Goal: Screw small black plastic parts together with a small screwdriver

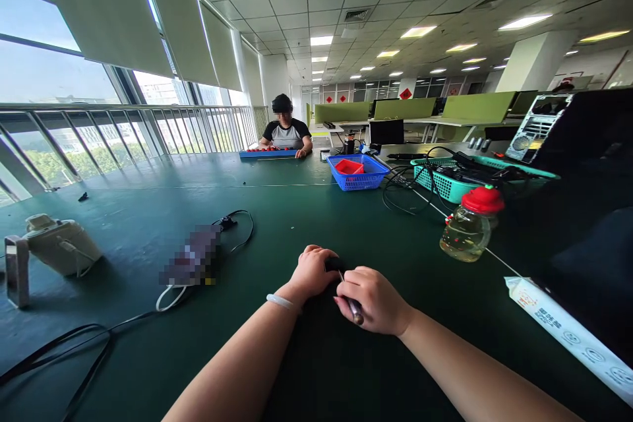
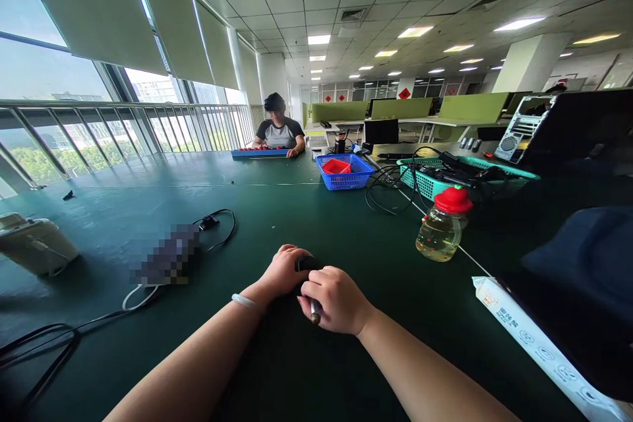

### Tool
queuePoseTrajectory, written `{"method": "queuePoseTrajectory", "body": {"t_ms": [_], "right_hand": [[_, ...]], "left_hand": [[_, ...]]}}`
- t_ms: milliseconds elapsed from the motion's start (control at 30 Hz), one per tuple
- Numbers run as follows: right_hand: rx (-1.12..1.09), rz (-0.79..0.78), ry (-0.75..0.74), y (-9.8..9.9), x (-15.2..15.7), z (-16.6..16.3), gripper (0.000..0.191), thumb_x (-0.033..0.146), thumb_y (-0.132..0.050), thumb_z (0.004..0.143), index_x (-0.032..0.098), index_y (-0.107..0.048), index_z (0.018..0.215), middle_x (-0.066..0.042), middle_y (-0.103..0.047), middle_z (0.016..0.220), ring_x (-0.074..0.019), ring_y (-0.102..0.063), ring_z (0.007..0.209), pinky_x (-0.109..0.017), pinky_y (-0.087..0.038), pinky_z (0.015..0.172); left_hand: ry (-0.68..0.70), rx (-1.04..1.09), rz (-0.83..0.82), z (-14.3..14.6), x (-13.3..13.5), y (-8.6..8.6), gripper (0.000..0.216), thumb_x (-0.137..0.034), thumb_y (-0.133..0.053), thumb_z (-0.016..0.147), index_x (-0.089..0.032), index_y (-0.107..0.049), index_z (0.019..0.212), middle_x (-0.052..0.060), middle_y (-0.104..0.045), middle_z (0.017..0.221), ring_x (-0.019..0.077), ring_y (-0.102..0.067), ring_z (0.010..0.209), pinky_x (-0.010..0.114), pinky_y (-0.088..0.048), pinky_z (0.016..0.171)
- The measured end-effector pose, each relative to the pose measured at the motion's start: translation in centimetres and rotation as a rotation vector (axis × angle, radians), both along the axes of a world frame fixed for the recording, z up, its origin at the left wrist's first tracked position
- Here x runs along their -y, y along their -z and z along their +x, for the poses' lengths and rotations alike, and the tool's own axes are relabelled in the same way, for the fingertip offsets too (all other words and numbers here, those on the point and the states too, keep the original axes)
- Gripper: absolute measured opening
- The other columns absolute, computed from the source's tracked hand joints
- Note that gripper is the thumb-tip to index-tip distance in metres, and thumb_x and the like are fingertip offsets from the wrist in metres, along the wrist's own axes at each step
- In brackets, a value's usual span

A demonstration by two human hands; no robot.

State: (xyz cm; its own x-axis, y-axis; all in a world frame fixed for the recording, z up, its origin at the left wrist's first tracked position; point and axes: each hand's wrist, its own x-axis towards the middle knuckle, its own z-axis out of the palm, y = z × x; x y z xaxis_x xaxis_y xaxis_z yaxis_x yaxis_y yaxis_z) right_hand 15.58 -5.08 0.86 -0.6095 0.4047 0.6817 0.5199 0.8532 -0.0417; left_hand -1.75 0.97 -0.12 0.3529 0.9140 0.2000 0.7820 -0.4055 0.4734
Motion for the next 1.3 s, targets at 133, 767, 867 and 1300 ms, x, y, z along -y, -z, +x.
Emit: {"method": "queuePoseTrajectory", "body": {"t_ms": [133,767,867,1300], "right_hand": [[-0.09,-0.01,0.033,-0.4,-0.17,0.44,0.024,0.017,-0.046,0.092,0.019,-0.059,0.072,0.0,-0.054,0.062,-0.0128,-0.047,0.057,-0.026,-0.035,0.06],[-0.172,-0.021,0.067,-0.26,-0.35,0.72,0.027,0.018,-0.046,0.096,0.02,-0.054,0.07,0.001,-0.053,0.06,-0.0122,-0.048,0.054,-0.027,-0.035,0.058],[-0.177,-0.014,0.068,-0.27,-0.39,0.71,0.027,0.017,-0.046,0.095,0.021,-0.054,0.07,0.002,-0.053,0.059,-0.0121,-0.048,0.053,-0.026,-0.035,0.058],[-0.227,-0.071,0.104,-0.1,-0.54,0.93,0.029,0.018,-0.045,0.096,0.021,-0.053,0.068,0.001,-0.053,0.059,-0.0125,-0.05,0.054,-0.026,-0.037,0.057]], "left_hand": [[0.004,0.003,0.007,-0.02,0.05,-0.07,0.037,-0.028,-0.072,0.073,-0.024,-0.073,0.109,0.004,-0.074,0.113,0.0296,-0.053,0.123,0.043,-0.042,0.109],[0.01,-0.004,0.036,-0.1,-0.17,0.3,0.031,-0.034,-0.072,0.075,-0.025,-0.071,0.105,0.005,-0.073,0.111,0.0301,-0.053,0.123,0.046,-0.043,0.107],[0.008,-0.007,0.032,-0.09,-0.08,0.16,0.032,-0.034,-0.072,0.075,-0.025,-0.072,0.106,0.004,-0.073,0.112,0.0304,-0.052,0.123,0.045,-0.042,0.107],[0.01,-0.006,0.022,-0.11,0.01,0.06,0.034,-0.036,-0.074,0.075,-0.024,-0.072,0.107,0.005,-0.072,0.114,0.0302,-0.052,0.124,0.045,-0.041,0.108]]}}
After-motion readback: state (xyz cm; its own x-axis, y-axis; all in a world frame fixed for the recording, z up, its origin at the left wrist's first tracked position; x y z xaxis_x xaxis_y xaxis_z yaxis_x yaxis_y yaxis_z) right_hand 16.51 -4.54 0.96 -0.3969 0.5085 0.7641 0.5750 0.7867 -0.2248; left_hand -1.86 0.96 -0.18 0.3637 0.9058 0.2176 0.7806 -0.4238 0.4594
